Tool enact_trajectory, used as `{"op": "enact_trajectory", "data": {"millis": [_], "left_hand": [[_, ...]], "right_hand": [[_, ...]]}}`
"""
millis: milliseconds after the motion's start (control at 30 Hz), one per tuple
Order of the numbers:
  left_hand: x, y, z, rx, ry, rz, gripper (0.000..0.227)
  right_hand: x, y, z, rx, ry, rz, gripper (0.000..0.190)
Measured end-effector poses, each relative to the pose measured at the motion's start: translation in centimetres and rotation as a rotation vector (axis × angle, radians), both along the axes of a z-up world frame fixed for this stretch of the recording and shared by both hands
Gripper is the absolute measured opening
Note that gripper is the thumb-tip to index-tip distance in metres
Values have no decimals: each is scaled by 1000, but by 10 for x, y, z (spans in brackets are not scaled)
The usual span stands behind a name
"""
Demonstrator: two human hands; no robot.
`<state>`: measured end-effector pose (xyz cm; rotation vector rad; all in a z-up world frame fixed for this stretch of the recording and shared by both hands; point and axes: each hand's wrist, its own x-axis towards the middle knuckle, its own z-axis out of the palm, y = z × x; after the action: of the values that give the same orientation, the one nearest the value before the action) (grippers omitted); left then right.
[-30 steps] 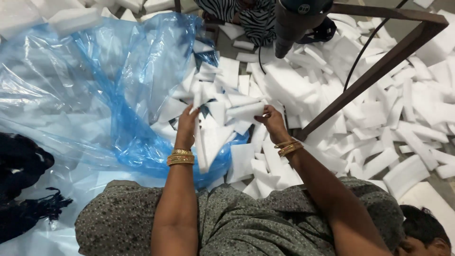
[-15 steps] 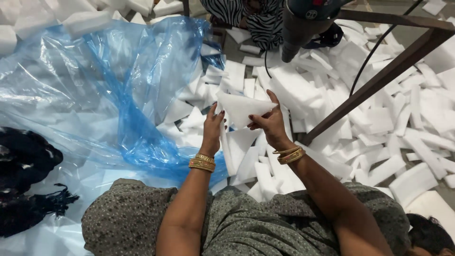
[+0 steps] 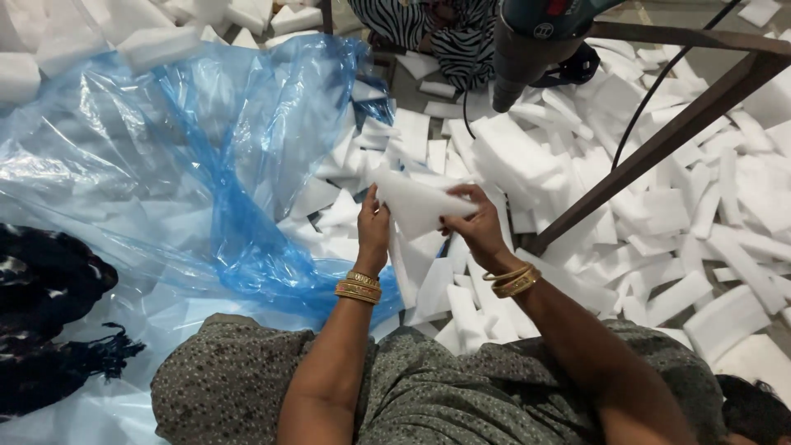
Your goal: The person sits on the floor and repeatedly picks up white foam sheets, aligns them under a mounted cutting tool, and cuts them into smaller pieces. The cut pieces are placed into a large blue plastic bag beside them.
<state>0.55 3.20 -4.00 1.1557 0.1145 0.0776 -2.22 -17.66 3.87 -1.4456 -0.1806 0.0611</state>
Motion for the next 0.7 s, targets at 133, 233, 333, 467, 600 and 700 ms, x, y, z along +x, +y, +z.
{"op": "enact_trajectory", "data": {"millis": [133,233,333,467,600,700], "left_hand": [[-12,-4,23,119,39,7,58],[-12,-15,25,215,-42,-15,58],[-19,-30,22,255,-88,-85,59],[-27,-44,30,11,-17,-215,59],[-32,-50,41,-95,-3,-282,58],[-33,-55,41,-95,-45,-270,58]], "right_hand": [[1,-20,-1,-169,-44,79,27],[-10,-29,25,-412,63,149,46],[-24,-32,58,-538,95,180,59],[-29,-41,76,-480,109,109,56],[-27,-48,75,-494,42,98,60],[-28,-49,72,-500,76,96,63]]}}
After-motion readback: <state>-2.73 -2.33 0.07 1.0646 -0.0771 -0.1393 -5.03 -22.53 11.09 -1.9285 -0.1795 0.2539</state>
